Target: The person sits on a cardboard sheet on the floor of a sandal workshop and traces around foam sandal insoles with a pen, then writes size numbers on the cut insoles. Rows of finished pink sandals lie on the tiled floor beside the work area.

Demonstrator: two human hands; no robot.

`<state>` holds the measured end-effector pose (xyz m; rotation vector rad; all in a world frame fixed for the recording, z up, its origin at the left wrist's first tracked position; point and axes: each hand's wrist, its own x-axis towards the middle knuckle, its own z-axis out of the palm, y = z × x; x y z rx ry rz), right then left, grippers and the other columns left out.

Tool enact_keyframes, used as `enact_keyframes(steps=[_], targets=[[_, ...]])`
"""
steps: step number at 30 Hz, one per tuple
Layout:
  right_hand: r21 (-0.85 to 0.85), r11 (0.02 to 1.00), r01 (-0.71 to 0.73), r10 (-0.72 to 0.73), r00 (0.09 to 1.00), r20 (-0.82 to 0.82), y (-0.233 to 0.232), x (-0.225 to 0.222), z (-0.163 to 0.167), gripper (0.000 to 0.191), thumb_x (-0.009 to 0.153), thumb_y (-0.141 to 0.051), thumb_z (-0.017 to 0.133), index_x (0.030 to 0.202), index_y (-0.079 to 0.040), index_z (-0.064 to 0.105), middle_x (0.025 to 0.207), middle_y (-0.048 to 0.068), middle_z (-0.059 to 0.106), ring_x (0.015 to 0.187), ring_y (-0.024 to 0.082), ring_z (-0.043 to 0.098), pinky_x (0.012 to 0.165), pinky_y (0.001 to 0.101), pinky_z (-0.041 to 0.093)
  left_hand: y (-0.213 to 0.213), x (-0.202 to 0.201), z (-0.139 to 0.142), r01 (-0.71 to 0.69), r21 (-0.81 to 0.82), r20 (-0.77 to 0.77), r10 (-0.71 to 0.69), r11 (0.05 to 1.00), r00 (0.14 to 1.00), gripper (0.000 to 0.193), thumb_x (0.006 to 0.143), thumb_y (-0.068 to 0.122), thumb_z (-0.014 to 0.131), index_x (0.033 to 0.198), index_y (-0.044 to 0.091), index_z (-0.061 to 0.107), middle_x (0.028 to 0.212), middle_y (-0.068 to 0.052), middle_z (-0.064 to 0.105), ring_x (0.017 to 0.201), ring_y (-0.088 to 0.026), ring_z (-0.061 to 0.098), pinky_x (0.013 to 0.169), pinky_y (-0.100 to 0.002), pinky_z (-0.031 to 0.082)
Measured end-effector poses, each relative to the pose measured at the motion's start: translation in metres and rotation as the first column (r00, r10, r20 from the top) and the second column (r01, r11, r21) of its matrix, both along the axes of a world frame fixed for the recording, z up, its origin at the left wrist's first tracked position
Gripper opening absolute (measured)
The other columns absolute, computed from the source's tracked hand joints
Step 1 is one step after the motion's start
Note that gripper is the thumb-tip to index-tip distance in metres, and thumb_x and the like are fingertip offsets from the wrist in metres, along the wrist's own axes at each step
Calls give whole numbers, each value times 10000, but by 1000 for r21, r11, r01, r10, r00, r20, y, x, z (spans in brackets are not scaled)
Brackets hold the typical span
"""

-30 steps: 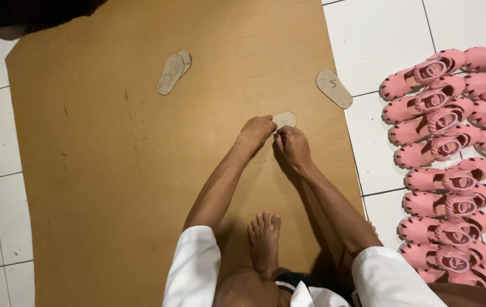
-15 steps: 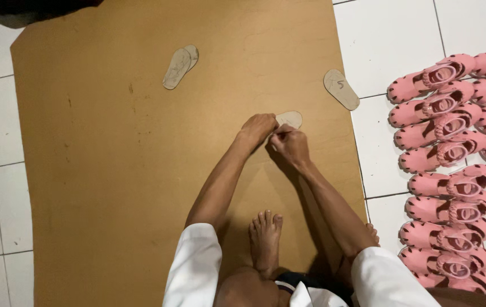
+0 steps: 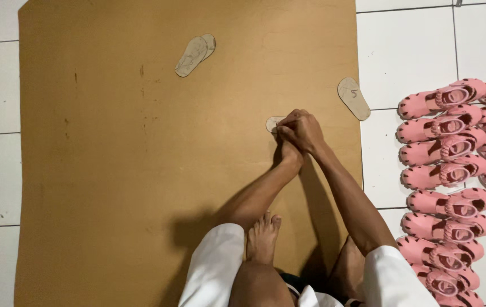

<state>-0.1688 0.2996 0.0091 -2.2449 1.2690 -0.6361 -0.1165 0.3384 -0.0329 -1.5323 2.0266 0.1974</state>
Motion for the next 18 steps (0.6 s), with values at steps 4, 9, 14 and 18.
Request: enact_keyframes(steps=[4,9,14,18], targets=[[29,998,-51,54,992,-114,-4,4,-7,128,782,-196,828,882,-117,831,970,91,759,937,305,669,819,440,544,1,2,2,-36,-37,5,36,999,999,654,1019,371,490,1539,-18,406,1565,-270,354,1382,-479,341,982,-663,347],[11,996,-88,89,985,-149,-5,7,-12,169,768,-219,840,897,-114,807,1005,71,758,981,282,676,839,428,535,2,2,-2,-83,-62,14,84,995,996,644,1035,396,483,1514,-34,454,1524,-287,416,1332,-474,390,969,-648,355],[-64,993,-104,87,970,-227,-2,13,-10,102,772,-195,809,868,-159,816,973,53,750,947,249,662,795,420,500,2,4,1,-59,-72,86,65,996,994,629,981,367,503,1503,26,417,1523,-225,379,1362,-452,346,999,-660,323],[-157,977,-143,103,965,-242,-5,24,-6,119,803,-236,772,832,-121,768,996,44,746,936,236,642,788,400,466,4,5,1,-54,39,50,52,998,997,580,1067,305,489,1563,7,462,1491,-236,494,1327,-450,437,1004,-647,358]])
